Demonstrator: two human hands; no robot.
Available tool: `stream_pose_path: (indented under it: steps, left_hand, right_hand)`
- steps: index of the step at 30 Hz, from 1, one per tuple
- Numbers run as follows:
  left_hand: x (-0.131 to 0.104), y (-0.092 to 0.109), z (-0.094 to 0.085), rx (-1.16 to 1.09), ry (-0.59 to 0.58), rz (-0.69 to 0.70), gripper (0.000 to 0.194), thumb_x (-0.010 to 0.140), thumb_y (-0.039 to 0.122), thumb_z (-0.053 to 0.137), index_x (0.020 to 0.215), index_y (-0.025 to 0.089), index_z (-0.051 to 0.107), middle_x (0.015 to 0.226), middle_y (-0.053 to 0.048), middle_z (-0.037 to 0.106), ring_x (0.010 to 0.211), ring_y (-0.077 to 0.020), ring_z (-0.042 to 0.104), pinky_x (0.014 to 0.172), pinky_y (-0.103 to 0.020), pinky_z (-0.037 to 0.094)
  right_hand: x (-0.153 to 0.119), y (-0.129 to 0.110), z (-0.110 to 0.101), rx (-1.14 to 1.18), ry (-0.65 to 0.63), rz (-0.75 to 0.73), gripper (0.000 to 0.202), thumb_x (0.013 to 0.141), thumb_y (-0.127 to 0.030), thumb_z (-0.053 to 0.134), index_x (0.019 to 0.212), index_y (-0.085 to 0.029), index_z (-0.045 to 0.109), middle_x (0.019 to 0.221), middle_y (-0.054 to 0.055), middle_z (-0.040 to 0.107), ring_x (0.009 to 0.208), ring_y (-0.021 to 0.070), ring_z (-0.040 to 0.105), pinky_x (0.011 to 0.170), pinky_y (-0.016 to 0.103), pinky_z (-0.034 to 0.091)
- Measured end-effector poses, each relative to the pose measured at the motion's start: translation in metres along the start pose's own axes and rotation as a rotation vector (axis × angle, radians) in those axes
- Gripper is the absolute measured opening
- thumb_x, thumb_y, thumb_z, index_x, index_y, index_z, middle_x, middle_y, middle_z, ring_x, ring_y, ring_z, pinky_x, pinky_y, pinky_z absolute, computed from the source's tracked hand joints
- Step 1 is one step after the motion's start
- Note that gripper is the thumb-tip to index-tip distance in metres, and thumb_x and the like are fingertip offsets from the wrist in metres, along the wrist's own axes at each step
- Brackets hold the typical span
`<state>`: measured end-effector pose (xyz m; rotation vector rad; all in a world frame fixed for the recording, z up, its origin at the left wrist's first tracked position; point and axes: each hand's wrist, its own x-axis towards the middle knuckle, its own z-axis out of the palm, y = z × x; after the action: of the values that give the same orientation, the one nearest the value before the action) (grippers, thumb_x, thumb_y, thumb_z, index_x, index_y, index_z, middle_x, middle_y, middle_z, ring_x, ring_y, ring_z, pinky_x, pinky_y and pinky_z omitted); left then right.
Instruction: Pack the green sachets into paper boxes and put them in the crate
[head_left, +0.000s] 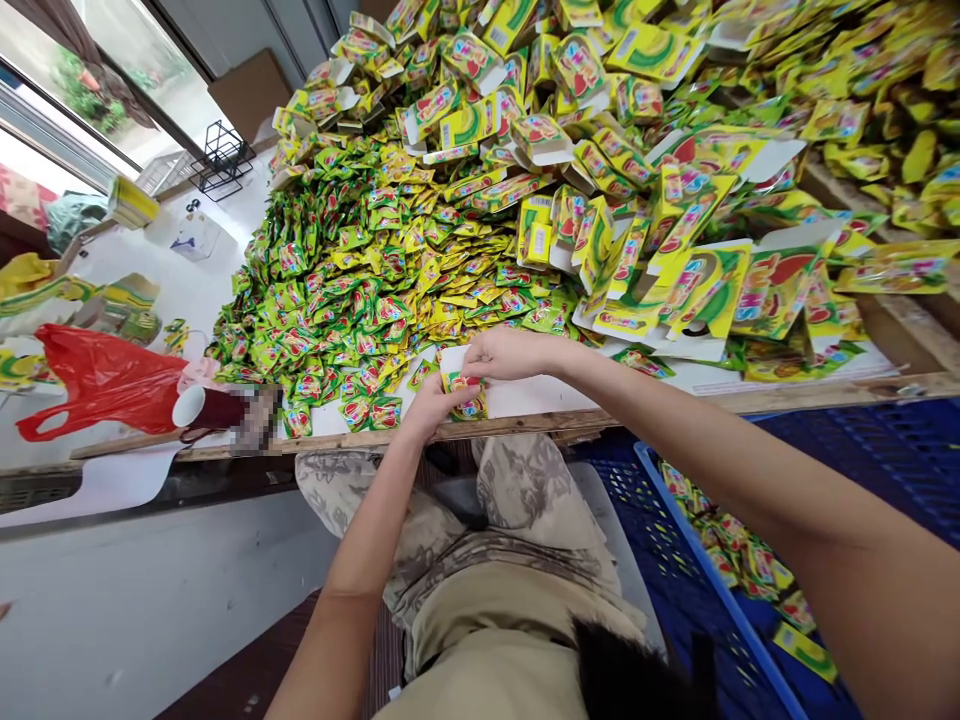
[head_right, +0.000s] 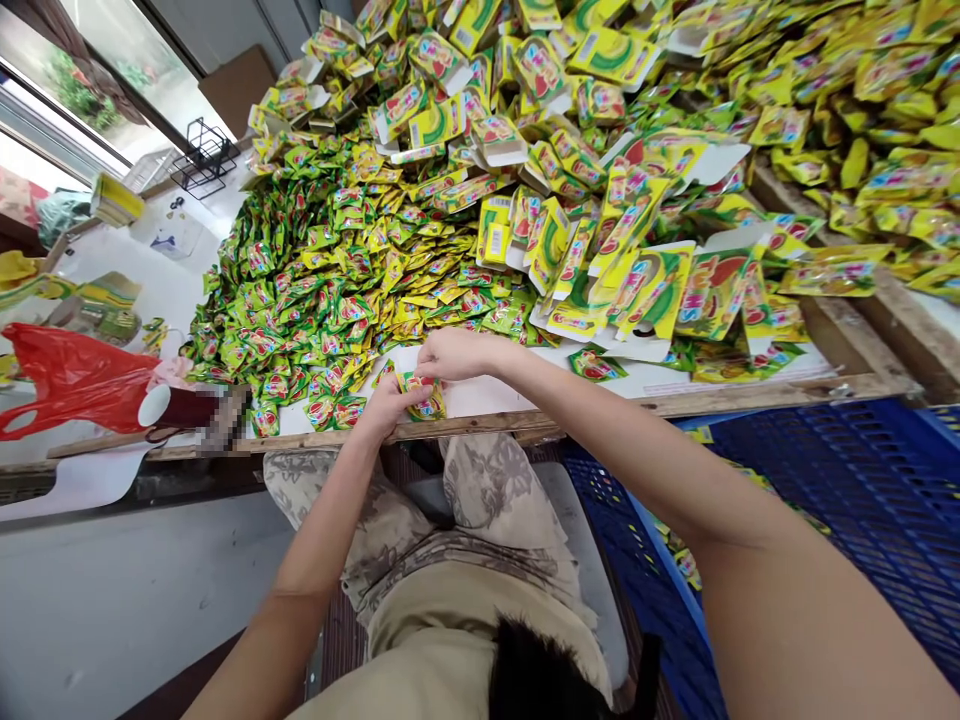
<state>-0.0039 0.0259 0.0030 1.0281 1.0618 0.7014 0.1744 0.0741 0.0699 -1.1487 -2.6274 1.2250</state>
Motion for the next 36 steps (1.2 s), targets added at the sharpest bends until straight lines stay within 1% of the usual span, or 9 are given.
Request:
stream_pose_path:
  steps: [4,6,10,12,17,22,26,31,36]
  left_hand:
    - [0.004,-0.003,-0.001,0.018,0.040,0.008,0.047,0.054,0.037,0.084,0.090,0.012,0.067,0.077,-0.001,0.069,0.071,-0.0140,0.063,0.069,-0.025,0.049]
    - [0.005,-0.005,0.000,0.031,0.061,0.019,0.047,0.055,0.037,0.084,0.090,0.011,0.067,0.076,-0.002,0.069,0.072,-0.0150,0.063,0.068,-0.026,0.049]
    - [0.003,-0.005,0.002,0.073,0.061,0.044,0.049,0.059,0.038,0.082,0.097,0.011,0.067,0.083,-0.005,0.071,0.075,-0.0166,0.064,0.071,-0.027,0.049]
    - [0.001,-0.005,0.003,0.126,0.056,0.071,0.050,0.060,0.036,0.081,0.101,0.012,0.066,0.090,-0.006,0.072,0.078,-0.0163,0.063,0.073,-0.027,0.048]
    - [0.003,-0.006,0.002,0.209,0.095,0.118,0.055,0.057,0.036,0.083,0.103,0.011,0.065,0.092,-0.007,0.072,0.079,-0.0172,0.063,0.073,-0.028,0.049]
    - [0.001,-0.007,0.004,0.226,0.020,0.184,0.058,0.059,0.034,0.081,0.109,0.012,0.062,0.100,-0.008,0.071,0.086,-0.0178,0.064,0.081,-0.031,0.049]
    - [0.001,-0.008,0.002,0.252,0.008,0.157,0.057,0.053,0.035,0.084,0.101,0.011,0.063,0.094,-0.008,0.071,0.083,-0.0186,0.064,0.080,-0.032,0.050]
    - [0.006,-0.012,0.001,0.276,0.060,0.124,0.058,0.048,0.035,0.087,0.097,0.012,0.064,0.092,-0.006,0.071,0.081,-0.0189,0.064,0.078,-0.032,0.050]
    - [0.008,-0.003,-0.003,-0.139,-0.067,-0.017,0.049,0.070,0.054,0.071,0.102,0.017,0.066,0.097,-0.007,0.071,0.094,-0.0226,0.064,0.085,-0.035,0.049]
  right_hand:
    - [0.000,0.004,0.001,-0.004,0.002,-0.018,0.030,0.086,-0.027,0.046,0.074,-0.015,0.070,0.068,0.004,0.066,0.061,0.0129,0.054,0.060,0.025,0.037]
    - [-0.003,0.011,0.010,0.115,0.165,-0.071,0.028,0.086,-0.030,0.048,0.080,-0.015,0.070,0.082,0.006,0.069,0.074,0.0152,0.059,0.068,0.027,0.042]
    - [-0.012,0.028,0.043,0.699,0.586,-0.025,0.034,0.084,-0.036,0.054,0.113,-0.020,0.061,0.113,0.009,0.065,0.092,0.0167,0.061,0.076,0.030,0.050]
    - [-0.015,0.033,0.059,0.938,0.547,0.025,0.036,0.080,-0.040,0.061,0.110,-0.021,0.060,0.107,0.007,0.066,0.086,0.0156,0.062,0.072,0.029,0.052]
    - [-0.012,0.035,0.074,1.315,0.391,0.102,0.032,0.066,-0.044,0.077,0.076,-0.018,0.060,0.072,-0.002,0.062,0.066,0.0097,0.057,0.062,0.023,0.049]
    - [-0.010,0.034,0.071,1.508,0.329,0.153,0.036,0.062,-0.044,0.081,0.072,-0.018,0.059,0.070,-0.002,0.062,0.063,0.0093,0.057,0.061,0.022,0.048]
    - [-0.012,0.033,0.067,1.540,0.274,0.219,0.032,0.062,-0.036,0.082,0.074,-0.018,0.059,0.068,-0.002,0.062,0.061,0.0098,0.057,0.061,0.024,0.049]
    - [-0.016,0.029,0.059,1.396,0.339,0.183,0.026,0.065,-0.032,0.078,0.072,-0.018,0.058,0.074,-0.002,0.062,0.065,0.0094,0.057,0.063,0.023,0.050]
    - [-0.018,0.026,0.048,1.252,0.355,0.183,0.022,0.062,-0.025,0.076,0.069,-0.017,0.056,0.068,-0.003,0.058,0.065,0.0093,0.056,0.058,0.021,0.048]
